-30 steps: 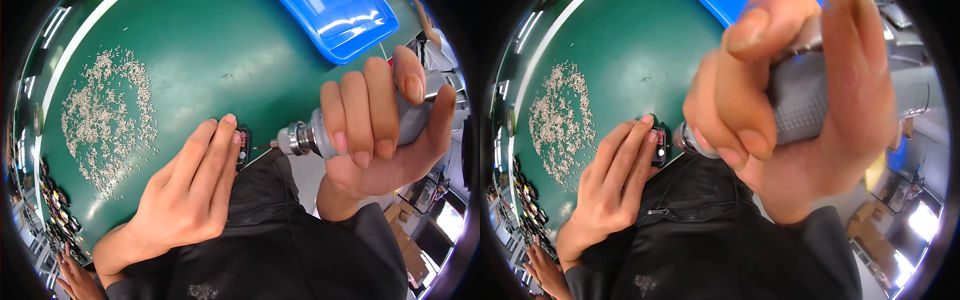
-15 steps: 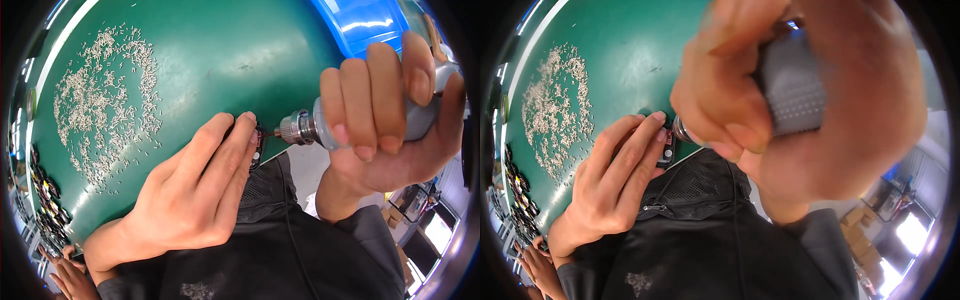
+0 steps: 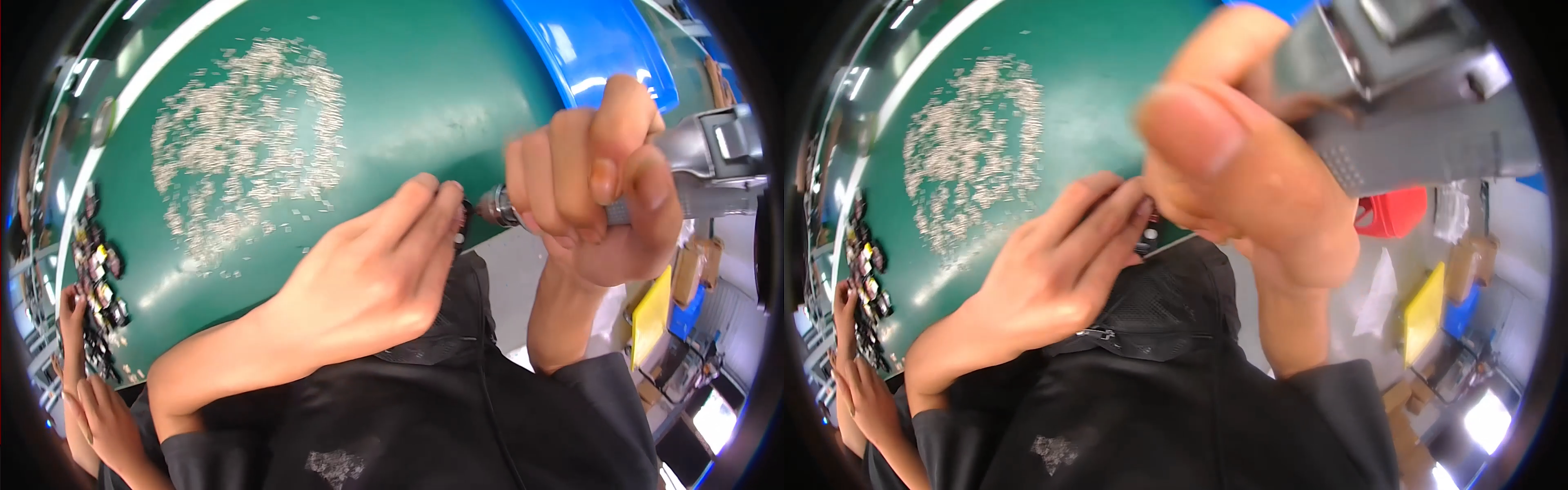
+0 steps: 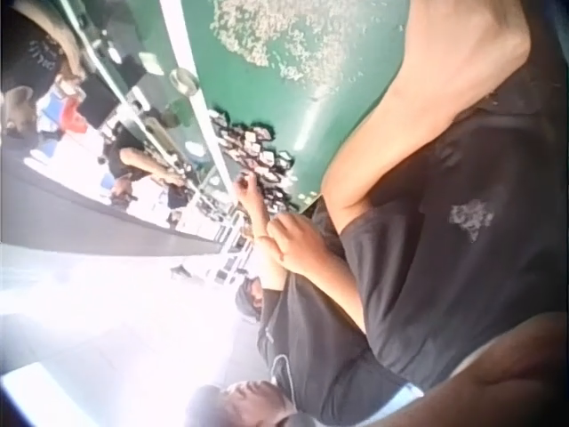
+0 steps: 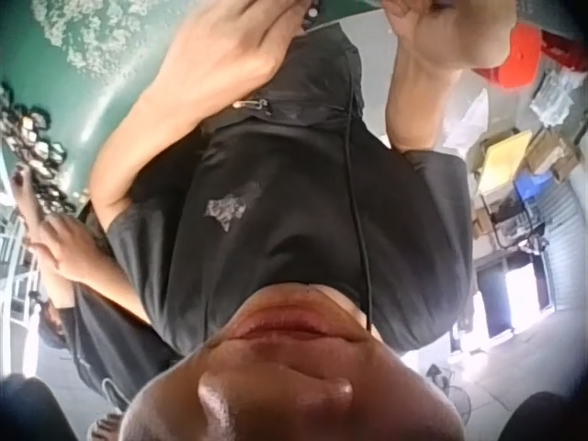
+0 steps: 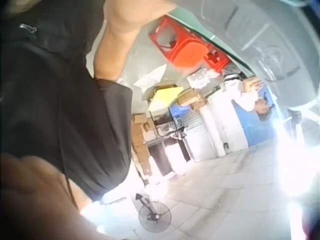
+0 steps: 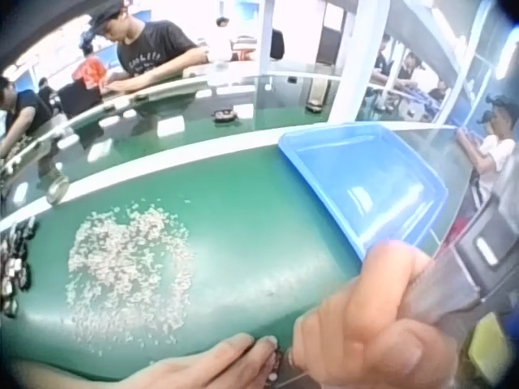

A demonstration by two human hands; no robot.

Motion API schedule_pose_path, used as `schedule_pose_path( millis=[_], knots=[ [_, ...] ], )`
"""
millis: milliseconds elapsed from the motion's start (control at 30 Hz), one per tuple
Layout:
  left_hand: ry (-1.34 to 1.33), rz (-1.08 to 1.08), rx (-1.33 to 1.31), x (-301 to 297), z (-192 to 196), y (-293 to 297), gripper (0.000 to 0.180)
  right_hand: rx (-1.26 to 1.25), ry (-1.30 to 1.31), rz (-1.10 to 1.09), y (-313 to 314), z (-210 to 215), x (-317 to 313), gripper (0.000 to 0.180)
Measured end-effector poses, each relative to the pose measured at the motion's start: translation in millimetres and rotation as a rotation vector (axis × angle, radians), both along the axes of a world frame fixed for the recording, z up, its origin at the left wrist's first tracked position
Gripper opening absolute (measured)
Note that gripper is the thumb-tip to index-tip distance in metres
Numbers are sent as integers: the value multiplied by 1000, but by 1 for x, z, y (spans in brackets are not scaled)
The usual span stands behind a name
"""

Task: Assembling small electronic components using a power screwdriver on a production line.

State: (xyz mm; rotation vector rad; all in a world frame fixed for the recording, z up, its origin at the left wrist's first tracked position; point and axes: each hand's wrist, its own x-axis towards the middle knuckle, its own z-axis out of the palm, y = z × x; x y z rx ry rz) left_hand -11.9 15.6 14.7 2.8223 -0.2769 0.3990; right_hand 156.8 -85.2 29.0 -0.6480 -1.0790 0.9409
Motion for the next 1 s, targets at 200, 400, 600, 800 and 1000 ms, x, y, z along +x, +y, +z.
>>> schedule_pose_path(
  millis=[200,400,600,800,1000],
  knots=[
    [-38,-91,35,-7,2,4,30,170,170,-38,0,-2,1,21],
    [250,449,246,-66,73,107,15,119,459,-145,-14,-15,3,25],
    [539,1222,280,-138,71,172,13,9,617,-127,-4,-29,-21,21],
    [251,762,114,-86,47,167,20,-68,688,-190,-12,-46,-17,22],
    [303,772,59,-96,49,154,13,-34,712,-101,-6,-39,-19,20]
  ],
)
